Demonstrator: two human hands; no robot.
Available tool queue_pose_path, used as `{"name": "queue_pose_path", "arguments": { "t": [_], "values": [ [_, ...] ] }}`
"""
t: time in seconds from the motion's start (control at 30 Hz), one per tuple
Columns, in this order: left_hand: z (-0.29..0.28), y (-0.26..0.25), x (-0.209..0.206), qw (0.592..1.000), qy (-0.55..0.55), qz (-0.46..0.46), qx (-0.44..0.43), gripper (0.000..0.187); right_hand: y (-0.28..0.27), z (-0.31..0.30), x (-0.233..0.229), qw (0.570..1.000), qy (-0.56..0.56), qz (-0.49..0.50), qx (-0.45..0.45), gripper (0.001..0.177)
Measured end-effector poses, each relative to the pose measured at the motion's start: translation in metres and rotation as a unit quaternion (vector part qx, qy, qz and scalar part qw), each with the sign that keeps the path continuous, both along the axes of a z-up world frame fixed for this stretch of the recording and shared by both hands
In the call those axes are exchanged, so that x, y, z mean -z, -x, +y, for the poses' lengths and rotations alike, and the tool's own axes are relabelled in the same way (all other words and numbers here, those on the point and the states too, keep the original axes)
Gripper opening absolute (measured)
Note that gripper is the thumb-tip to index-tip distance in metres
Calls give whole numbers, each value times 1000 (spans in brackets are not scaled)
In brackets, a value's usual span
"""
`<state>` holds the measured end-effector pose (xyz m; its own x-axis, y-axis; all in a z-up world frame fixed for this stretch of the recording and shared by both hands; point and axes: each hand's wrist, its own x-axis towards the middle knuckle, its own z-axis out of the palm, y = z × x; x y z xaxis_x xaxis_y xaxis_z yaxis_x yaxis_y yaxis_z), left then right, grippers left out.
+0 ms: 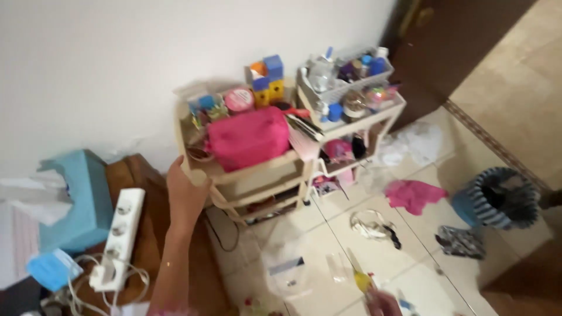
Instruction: Organizing various personal care products, cosmetics, and small items on a tiered storage cart and the floor.
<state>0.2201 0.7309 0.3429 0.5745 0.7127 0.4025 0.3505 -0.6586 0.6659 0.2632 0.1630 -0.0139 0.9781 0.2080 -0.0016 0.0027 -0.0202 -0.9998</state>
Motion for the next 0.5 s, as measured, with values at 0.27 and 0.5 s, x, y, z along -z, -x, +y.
{"name": "queue_pose_path", "arguments": {
  "t": [0.27, 0.5],
  "values": [
    [94, -57, 19, 988, -30, 132, 71, 120, -109, 328, -396, 972, 95, -195, -85, 32],
    [109, -72, 6, 973, -67, 212, 67, 137, -163, 408, -427, 892, 180, -370, -188, 56]
  ]
}}
